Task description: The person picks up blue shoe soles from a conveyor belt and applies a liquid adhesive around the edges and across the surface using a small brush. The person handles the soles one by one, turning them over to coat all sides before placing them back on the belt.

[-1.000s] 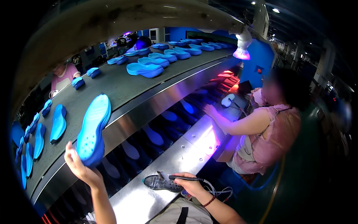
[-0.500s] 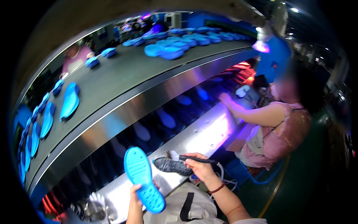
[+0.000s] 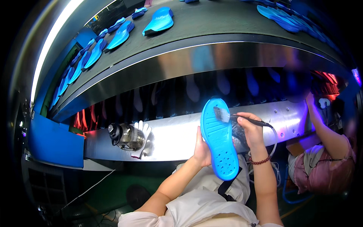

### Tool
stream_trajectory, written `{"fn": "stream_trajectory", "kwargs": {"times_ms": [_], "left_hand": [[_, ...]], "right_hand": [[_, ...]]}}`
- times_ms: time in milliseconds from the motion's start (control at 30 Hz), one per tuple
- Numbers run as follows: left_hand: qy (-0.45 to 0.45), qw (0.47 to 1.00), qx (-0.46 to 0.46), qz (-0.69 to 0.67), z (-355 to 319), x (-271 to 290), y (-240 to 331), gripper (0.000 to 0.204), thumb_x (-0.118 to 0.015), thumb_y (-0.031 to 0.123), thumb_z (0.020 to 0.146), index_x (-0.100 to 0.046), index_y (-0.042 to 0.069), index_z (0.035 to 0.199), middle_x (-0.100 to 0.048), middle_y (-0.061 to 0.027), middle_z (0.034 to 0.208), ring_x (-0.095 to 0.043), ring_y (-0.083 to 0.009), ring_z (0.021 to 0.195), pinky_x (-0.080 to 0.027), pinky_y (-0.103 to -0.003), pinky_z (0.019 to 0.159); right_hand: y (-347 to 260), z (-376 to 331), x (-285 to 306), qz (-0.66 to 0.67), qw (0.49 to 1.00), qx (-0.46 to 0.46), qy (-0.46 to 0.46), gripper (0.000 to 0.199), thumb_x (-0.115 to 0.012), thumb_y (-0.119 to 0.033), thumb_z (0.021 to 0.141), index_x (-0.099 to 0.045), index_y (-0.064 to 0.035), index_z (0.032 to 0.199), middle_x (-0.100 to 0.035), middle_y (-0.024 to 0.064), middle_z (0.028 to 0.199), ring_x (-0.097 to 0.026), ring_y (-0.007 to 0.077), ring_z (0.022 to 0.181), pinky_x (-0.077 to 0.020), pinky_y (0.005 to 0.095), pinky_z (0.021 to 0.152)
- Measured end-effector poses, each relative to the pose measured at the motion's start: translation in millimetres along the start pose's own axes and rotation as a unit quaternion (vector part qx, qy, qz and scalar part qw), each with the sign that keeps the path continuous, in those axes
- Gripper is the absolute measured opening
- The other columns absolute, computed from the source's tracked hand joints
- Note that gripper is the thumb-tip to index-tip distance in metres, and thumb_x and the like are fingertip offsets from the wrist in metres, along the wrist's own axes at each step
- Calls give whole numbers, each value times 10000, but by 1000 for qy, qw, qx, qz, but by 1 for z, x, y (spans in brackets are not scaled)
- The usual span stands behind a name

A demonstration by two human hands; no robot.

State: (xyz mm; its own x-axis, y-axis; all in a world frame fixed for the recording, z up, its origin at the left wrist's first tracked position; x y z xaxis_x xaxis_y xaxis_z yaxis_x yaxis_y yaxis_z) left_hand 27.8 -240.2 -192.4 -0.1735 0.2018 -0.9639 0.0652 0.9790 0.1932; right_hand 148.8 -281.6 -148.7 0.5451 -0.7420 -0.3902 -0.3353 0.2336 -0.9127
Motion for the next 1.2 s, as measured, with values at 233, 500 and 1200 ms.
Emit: {"fn": "stream_trajectory", "kwargs": {"times_ms": [233,500,1200], "left_hand": [[100,992,-71,38,3,33,-5,871,-91,735,791,-381,80,1286,-493,-152,1188,-471,-286,1112,-354,-434,968],[170,972,-150,56,-19,64,28,878,-69,738,784,-419,76,1241,-530,-150,1120,-512,-283,1032,-391,-427,926],[3,997,-43,57,-27,-14,5,895,-82,752,773,-338,94,1322,-479,-169,1206,-540,-308,1019,-441,-464,886]], "right_hand": [[-10,-6,-47,-239,961,133,-53,142,-643,-19,726,-645,30,859,-662,106,789,-630,146,676,-486,230,625],[-3,-84,-73,-393,863,249,-198,153,-662,-70,650,-654,-13,792,-653,145,781,-643,272,721,-497,330,677],[-57,-76,-76,-234,926,136,-265,168,-660,14,700,-653,36,867,-659,134,831,-633,172,762,-508,258,693]]}}
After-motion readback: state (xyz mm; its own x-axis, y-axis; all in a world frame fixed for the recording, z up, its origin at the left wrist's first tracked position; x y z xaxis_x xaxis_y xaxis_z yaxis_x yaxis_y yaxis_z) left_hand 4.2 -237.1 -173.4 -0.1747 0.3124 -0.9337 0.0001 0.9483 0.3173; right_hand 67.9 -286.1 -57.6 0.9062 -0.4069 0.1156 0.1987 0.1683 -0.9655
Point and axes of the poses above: each hand's wrist, its own z-axis towards the middle knuckle, its own x-axis out of the back of the hand, y = z × x, the point moved 9 cm from there along z, towards the middle knuckle
